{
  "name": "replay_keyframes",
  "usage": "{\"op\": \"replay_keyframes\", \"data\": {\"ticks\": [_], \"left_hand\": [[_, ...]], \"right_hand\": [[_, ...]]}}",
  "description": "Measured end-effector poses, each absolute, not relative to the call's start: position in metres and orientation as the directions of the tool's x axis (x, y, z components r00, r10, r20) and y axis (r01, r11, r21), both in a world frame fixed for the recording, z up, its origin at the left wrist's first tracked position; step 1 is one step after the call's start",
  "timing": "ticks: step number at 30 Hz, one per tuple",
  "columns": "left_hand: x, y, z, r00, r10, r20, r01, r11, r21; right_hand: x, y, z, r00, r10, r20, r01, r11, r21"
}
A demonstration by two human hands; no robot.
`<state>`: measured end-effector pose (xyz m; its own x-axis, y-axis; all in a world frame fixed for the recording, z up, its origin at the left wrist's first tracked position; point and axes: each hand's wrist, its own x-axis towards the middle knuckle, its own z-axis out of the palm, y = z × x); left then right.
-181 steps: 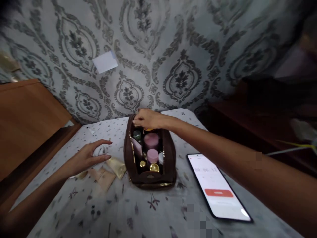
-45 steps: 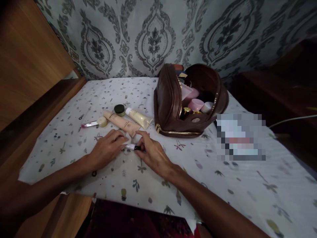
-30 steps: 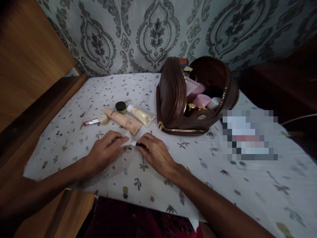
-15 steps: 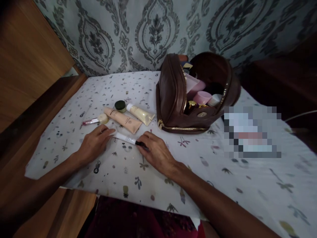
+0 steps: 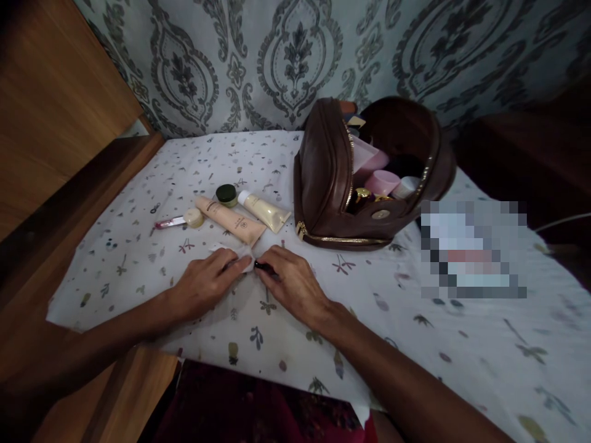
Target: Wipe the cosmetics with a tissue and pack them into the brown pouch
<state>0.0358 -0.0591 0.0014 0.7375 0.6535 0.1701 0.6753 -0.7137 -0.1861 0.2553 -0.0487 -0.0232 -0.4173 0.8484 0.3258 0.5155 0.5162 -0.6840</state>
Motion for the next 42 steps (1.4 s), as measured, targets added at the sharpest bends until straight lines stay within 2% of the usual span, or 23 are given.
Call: {"op": "replay_keyframes", "data": {"ticks": [2,5,9,13,17,21,24,27,36,42], "left_hand": [[0.025,-0.053,0.001,0.698,0.686,0.206,0.716,-0.668,-0.201],[0.006,-0.045,0.003,0.61,0.756,0.237,0.792,-0.59,-0.157],[-0.006,-0.039,0.007,0.545,0.811,0.211,0.836,-0.543,-0.073],[-0.006,-0.035,0.008,0.531,0.823,0.202,0.846,-0.529,-0.07],[-0.001,-0.038,0.013,0.541,0.813,0.216,0.84,-0.537,-0.081],[0.016,-0.055,0.017,0.644,0.707,0.294,0.756,-0.646,-0.102],[0.033,-0.067,0.015,0.726,0.645,0.237,0.684,-0.711,-0.161],[0.042,-0.067,0.012,0.726,0.674,0.139,0.687,-0.7,-0.192],[0.012,-0.045,0.021,0.512,0.857,0.059,0.85,-0.496,-0.177],[0.006,-0.039,0.024,0.475,0.88,0.023,0.875,-0.469,-0.121]], "right_hand": [[0.256,-0.048,-0.023,-0.409,0.852,0.328,0.519,0.513,-0.684],[0.256,-0.048,-0.022,-0.402,0.855,0.328,0.522,0.509,-0.685],[0.255,-0.05,-0.02,-0.418,0.853,0.313,0.538,0.51,-0.671],[0.253,-0.052,-0.02,-0.432,0.845,0.316,0.545,0.523,-0.655],[0.252,-0.053,-0.019,-0.425,0.839,0.34,0.516,0.533,-0.671],[0.251,-0.054,-0.016,-0.394,0.868,0.303,0.462,0.472,-0.751],[0.25,-0.054,-0.016,-0.385,0.881,0.276,0.461,0.443,-0.769],[0.251,-0.053,-0.018,-0.375,0.881,0.29,0.498,0.455,-0.738],[0.254,-0.052,-0.022,-0.425,0.843,0.33,0.544,0.53,-0.65],[0.252,-0.054,-0.019,-0.473,0.824,0.313,0.584,0.559,-0.589]]}}
